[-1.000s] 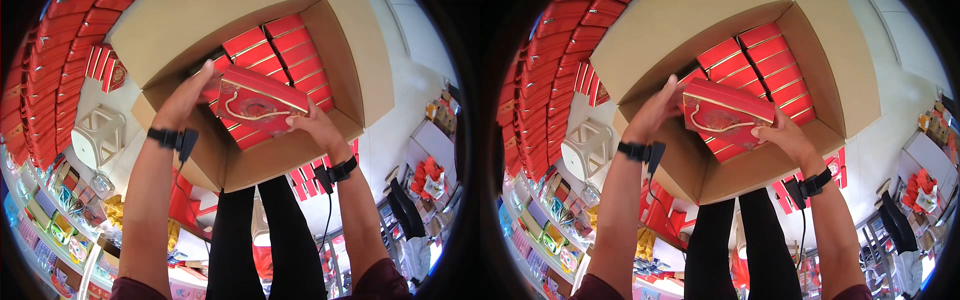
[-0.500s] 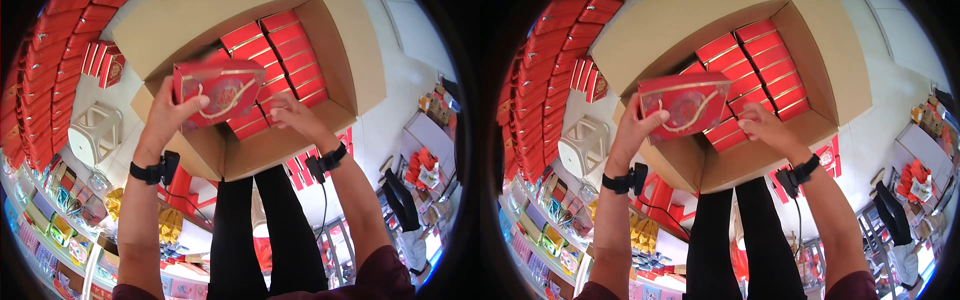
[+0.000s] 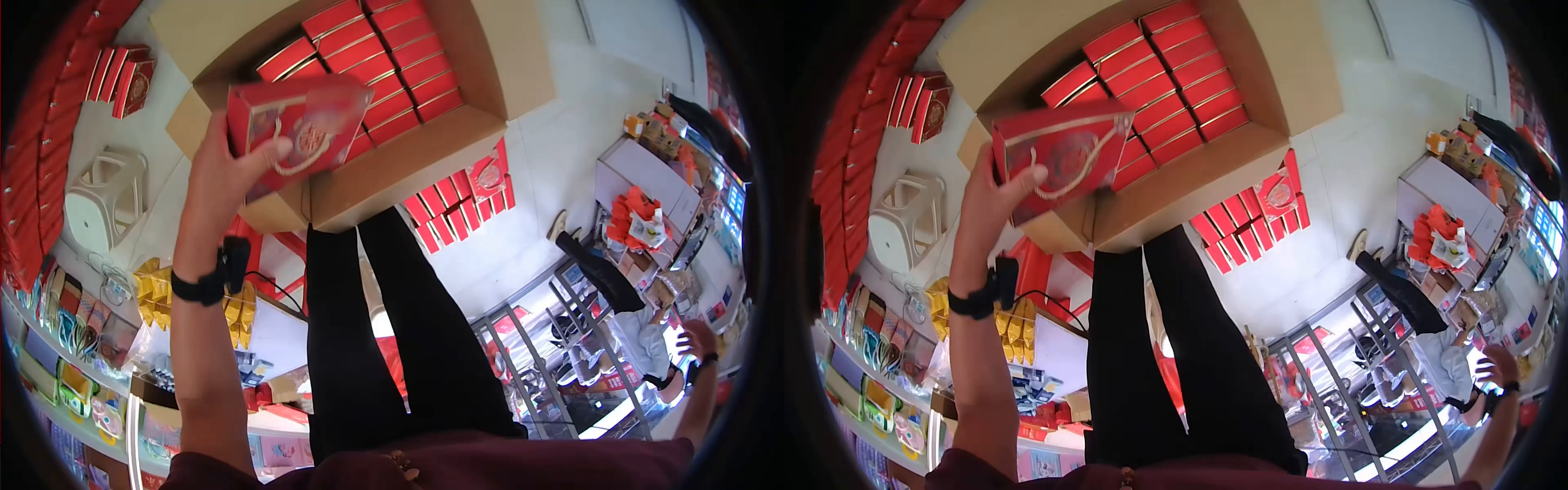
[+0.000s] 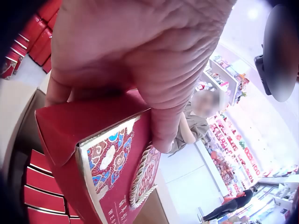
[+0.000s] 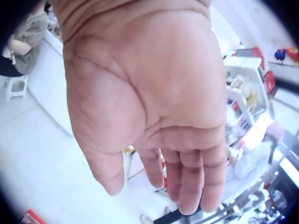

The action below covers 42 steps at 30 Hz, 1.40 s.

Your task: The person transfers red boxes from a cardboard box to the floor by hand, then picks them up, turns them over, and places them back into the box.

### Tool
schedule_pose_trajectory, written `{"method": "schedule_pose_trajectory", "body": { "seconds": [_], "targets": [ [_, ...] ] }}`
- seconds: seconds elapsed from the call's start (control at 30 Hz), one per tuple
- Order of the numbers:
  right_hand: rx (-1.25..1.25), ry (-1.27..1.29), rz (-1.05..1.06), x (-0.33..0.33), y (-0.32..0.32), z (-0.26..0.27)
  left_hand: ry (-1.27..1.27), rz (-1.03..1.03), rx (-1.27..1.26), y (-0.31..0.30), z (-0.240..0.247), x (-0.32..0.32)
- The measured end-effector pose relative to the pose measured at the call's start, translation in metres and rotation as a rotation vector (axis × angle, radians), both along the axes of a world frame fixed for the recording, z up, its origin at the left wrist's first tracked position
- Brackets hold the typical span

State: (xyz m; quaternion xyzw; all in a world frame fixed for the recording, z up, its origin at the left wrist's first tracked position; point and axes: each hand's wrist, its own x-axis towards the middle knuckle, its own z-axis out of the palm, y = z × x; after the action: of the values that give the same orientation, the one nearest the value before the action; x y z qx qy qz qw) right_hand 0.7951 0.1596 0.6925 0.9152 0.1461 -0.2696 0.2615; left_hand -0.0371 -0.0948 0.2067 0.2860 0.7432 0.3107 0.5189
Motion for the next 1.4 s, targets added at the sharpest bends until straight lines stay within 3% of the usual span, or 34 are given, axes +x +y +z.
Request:
{"method": "schedule_pose_trajectory", "body": {
  "seconds": [0.13, 0.23, 0.3, 0.33, 0.37, 0.47, 0.53, 0.57, 0.6, 0.63, 0.7, 0.8, 0.9, 0.93, 1.03, 1.17, 1.23, 1.4],
  "targets": [
    [-0.022, -0.166, 0.128, -0.08, 0.111, 0.116, 0.014, -0.115, -0.102, -0.024, 0.043, 0.015],
    [0.087, 0.055, 0.494, -0.15, 0.188, 0.1, 0.106, -0.216, -0.18, -0.034, 0.071, 0.021],
    [0.272, 0.53, 0.49, -0.24, 0.19, 0.012, 0.179, -0.196, -0.168, -0.035, 0.081, 0.018],
    [0.146, 0.386, 0.846, -0.307, 0.175, -0.057, 0.201, -0.141, -0.144, -0.035, 0.085, 0.016],
    [0.163, 0.698, 0.868, -0.287, 0.201, -0.127, 0.218, -0.086, -0.121, -0.035, 0.086, 0.015],
    [0.266, 0.808, 1.07, -0.444, 0.117, -0.275, 0.463, -0.033, 0.028, -0.026, 0.063, 0.012],
    [0.302, 1.105, 1.333, -0.502, 0.077, -0.397, 0.588, -0.071, 0.078, -0.017, 0.034, 0.011],
    [0.31, 1.131, 1.489, -0.542, 0.042, -0.433, 0.643, -0.111, 0.094, -0.009, 0.014, 0.009],
    [0.429, 1.346, 1.5, -0.587, 0.004, -0.46, 0.687, -0.162, 0.104, -0.001, -0.003, 0.011],
    [0.382, 1.313, 1.627, -0.614, -0.019, -0.481, 0.695, -0.225, 0.068, 0.006, -0.015, 0.016],
    [0.615, 1.47, 1.819, -0.654, -0.062, -0.522, 0.722, -0.354, 0.01, 0.027, -0.039, 0.022],
    [0.251, 1.303, 1.832, -0.675, -0.081, -0.549, 0.726, -0.473, 0.048, 0.04, -0.072, 0.026],
    [0.041, 1.207, 1.831, -0.677, -0.061, -0.569, 0.601, -0.527, 0.066, 0.053, -0.096, 0.025],
    [0.115, 1.222, 1.827, -0.671, -0.054, -0.576, 0.545, -0.53, 0.072, 0.057, -0.104, 0.021],
    [0.325, 1.223, 1.797, -0.631, -0.027, -0.586, 0.182, -0.14, -0.01, 0.08, -0.135, -0.016],
    [0.516, 1.07, 1.597, -0.615, 0.009, -0.565, 0.499, -0.206, -0.229, 0.095, -0.237, -0.02],
    [0.56, 1.118, 1.541, -0.618, 0.014, -0.564, 0.589, -0.273, -0.341, 0.109, -0.274, -0.017],
    [0.591, 1.279, 1.501, -0.635, 0.009, -0.584, 0.485, -0.399, -0.428, 0.115, -0.317, -0.005]
  ]
}}
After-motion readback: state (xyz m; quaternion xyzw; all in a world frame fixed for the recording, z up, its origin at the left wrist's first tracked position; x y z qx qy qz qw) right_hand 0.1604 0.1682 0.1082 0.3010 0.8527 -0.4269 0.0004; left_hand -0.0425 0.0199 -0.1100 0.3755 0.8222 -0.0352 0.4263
